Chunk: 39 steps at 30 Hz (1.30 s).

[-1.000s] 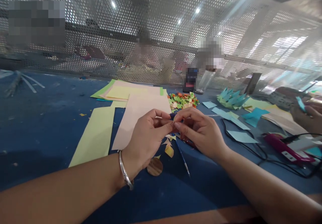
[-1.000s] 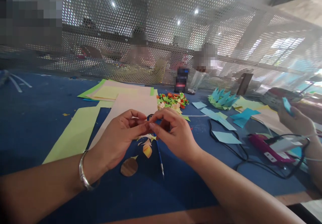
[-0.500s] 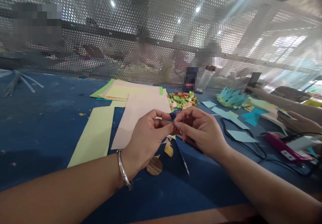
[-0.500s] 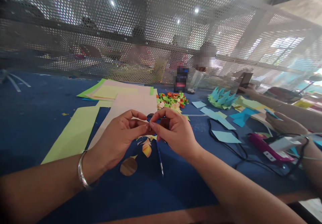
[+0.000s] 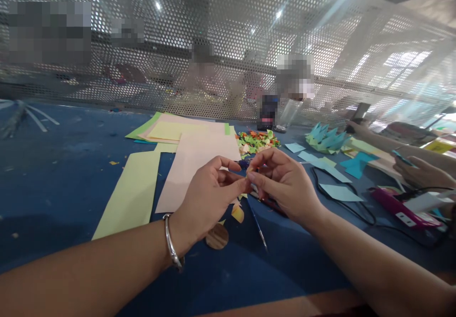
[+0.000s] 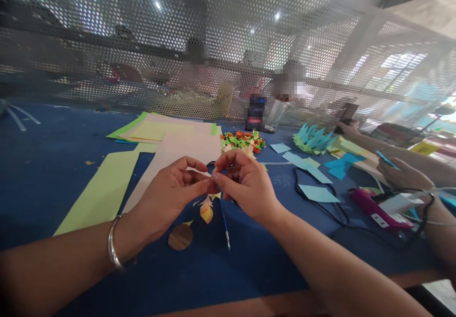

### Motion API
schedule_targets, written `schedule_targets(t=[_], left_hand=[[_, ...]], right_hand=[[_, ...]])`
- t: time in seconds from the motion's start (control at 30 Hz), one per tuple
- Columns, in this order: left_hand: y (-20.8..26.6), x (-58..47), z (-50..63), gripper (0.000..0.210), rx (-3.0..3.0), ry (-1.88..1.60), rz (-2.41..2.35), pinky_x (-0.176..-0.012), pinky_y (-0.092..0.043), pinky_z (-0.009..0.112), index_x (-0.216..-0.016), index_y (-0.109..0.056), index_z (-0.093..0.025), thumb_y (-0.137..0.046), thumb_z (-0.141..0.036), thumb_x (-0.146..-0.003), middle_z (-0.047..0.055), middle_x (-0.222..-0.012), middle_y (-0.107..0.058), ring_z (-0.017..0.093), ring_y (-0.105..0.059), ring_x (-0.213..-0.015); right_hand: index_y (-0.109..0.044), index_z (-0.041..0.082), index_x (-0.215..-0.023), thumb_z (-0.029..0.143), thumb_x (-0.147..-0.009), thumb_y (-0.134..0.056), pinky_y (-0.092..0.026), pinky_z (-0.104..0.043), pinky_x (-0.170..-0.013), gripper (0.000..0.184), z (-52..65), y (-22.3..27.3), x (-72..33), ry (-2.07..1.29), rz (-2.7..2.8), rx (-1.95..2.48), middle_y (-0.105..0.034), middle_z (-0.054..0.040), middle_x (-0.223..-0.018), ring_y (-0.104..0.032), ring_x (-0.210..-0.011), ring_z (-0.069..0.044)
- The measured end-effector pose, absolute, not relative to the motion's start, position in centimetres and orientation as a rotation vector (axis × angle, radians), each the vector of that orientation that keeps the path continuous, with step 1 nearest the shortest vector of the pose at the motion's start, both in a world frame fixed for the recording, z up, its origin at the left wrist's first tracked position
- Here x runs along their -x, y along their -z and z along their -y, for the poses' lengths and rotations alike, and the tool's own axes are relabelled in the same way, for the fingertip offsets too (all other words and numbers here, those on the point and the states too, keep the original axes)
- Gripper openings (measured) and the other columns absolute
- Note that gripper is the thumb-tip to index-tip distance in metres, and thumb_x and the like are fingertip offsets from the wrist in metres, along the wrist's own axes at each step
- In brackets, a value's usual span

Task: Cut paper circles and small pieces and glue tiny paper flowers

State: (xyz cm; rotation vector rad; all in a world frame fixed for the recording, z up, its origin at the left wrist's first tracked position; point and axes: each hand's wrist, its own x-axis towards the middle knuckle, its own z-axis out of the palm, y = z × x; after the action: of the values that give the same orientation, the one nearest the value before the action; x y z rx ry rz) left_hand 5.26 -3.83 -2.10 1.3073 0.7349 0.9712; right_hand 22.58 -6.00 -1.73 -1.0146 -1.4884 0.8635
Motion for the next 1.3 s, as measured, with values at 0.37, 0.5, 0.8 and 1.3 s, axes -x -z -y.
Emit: schedule_targets(t=[0.37,0.5,0.8,1.3], left_hand=[[2.25,-5.19,3.34,0.027,-1.477,-0.982,-0.726,-0.067,-0.051,0.027,-0.097,-0.056,-0.020,-0.075,-0.030,-0.081,0.003,-0.078,-0.074,0.017,-0.071,-0.074],[2.20,-5.15,3.37,0.023,-1.538,-0.983,-0.718,-0.064,-0.049,0.026,-0.097,-0.057,-0.021,-0.073,-0.028,-0.082,0.001,-0.077,-0.073,0.018,-0.071,-0.076],[2.02,-5.17,3.48,0.020,-1.585,-0.992,-0.714,-0.065,-0.049,0.028,-0.095,-0.057,-0.020,-0.072,-0.027,-0.083,0.002,-0.079,-0.073,0.018,-0.071,-0.076],[2.45,-5.21,3.36,0.023,-1.556,-0.885,-0.752,-0.060,-0.046,0.026,-0.101,-0.056,-0.022,-0.069,-0.026,-0.082,0.001,-0.076,-0.073,0.017,-0.068,-0.070]], right_hand=[[-0.058,0.020,-0.096,0.032,-0.082,-0.079,-0.043,-0.017,-0.039,0.028,5.89,1.58,-22.75,-0.894,1.481,1.029,-0.064,0.0033,-0.084,-0.054,-0.044,-0.004],[-0.059,0.019,-0.096,0.033,-0.081,-0.080,-0.041,-0.017,-0.038,0.029,5.96,1.44,-22.72,-0.905,1.471,1.043,-0.063,0.0031,-0.084,-0.054,-0.045,-0.004],[-0.059,0.020,-0.097,0.031,-0.082,-0.079,-0.043,-0.016,-0.040,0.028,5.99,1.53,-22.92,-0.906,1.468,1.026,-0.063,0.0041,-0.083,-0.053,-0.045,-0.003],[-0.060,0.019,-0.096,0.031,-0.082,-0.079,-0.043,-0.017,-0.040,0.026,5.94,1.48,-23.24,-0.881,1.492,1.042,-0.062,0.0034,-0.087,-0.055,-0.046,-0.003]])
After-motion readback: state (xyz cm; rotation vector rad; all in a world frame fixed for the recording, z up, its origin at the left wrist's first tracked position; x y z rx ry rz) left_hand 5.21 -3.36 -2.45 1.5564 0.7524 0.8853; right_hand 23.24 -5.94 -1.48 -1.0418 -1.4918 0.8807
